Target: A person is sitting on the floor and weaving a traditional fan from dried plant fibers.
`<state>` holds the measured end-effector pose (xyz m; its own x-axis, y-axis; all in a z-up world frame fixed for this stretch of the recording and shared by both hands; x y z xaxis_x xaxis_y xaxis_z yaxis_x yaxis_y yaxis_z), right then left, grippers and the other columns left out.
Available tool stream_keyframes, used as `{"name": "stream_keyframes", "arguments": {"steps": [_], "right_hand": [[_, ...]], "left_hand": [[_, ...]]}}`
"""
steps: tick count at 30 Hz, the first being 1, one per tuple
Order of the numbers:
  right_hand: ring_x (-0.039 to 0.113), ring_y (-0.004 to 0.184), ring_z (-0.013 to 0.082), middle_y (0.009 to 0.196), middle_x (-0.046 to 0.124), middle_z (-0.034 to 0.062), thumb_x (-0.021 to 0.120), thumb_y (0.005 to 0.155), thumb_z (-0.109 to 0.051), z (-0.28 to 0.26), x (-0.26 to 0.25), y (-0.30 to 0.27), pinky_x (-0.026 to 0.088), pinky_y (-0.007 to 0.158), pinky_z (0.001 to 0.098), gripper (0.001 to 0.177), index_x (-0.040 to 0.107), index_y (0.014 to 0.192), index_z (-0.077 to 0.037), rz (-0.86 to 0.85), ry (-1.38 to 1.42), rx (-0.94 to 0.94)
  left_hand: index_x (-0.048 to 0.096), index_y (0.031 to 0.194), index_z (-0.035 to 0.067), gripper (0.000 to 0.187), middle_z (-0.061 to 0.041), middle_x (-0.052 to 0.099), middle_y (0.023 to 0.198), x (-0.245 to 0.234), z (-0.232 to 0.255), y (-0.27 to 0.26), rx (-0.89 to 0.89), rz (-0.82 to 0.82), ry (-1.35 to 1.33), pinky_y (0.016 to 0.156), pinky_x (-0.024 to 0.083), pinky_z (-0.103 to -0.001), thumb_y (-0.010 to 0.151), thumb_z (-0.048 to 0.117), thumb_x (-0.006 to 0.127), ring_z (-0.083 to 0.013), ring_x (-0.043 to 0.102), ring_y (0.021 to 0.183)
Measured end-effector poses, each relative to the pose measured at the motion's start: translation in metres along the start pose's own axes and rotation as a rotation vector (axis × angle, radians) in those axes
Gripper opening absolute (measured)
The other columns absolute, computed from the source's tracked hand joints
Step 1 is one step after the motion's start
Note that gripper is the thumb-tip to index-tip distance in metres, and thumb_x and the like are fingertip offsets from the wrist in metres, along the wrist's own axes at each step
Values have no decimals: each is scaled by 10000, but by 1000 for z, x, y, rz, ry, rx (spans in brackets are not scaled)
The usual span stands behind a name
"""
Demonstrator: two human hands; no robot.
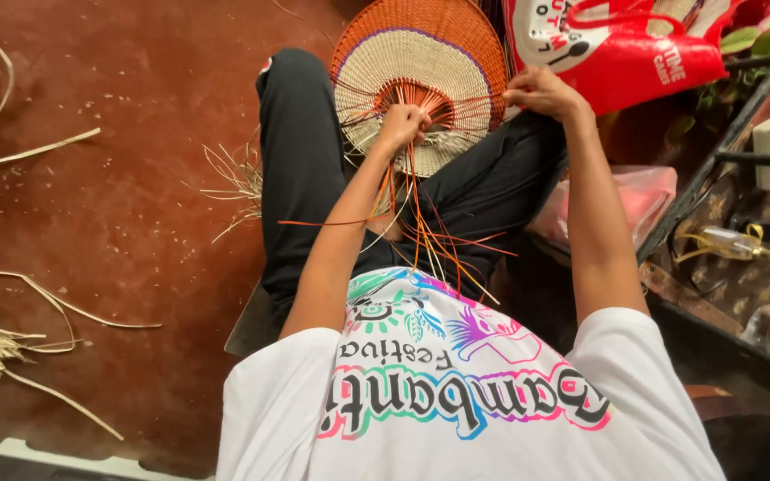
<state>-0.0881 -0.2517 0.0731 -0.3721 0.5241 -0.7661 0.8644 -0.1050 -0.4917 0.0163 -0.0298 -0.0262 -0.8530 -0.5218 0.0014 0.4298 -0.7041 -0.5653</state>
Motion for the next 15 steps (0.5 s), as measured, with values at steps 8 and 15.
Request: {"name": "stream_keyframes", "arguments": {"steps": [8, 15], "right_hand": [[489, 563, 239, 791, 578, 120, 642, 836, -295, 103, 28, -73, 389, 396, 352, 156, 659, 923, -167, 247, 766, 507], [529, 649, 269, 781, 602, 129, 658, 748, -295, -11, 94, -136, 396, 539, 376, 217, 668, 896, -137, 187, 405, 537]], "left_hand": [[673, 708, 262, 258, 50, 605, 478, 17, -47, 35, 60, 123, 164, 666, 491, -275, 803, 361, 454, -134, 648, 596], [667, 722, 271, 260, 48, 614, 491, 13, -41, 32, 30, 135, 110, 632, 493, -258, 811, 359, 439, -128, 646, 595]]}}
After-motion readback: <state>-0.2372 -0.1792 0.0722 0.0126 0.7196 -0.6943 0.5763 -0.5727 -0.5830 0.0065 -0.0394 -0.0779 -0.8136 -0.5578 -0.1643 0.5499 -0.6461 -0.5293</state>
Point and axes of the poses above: each hand's wrist, its own y-axis towards the middle knuckle, its own x-axis out of the palm, z = x × y, the point moved 4 cm from there along y, towards the middle knuckle
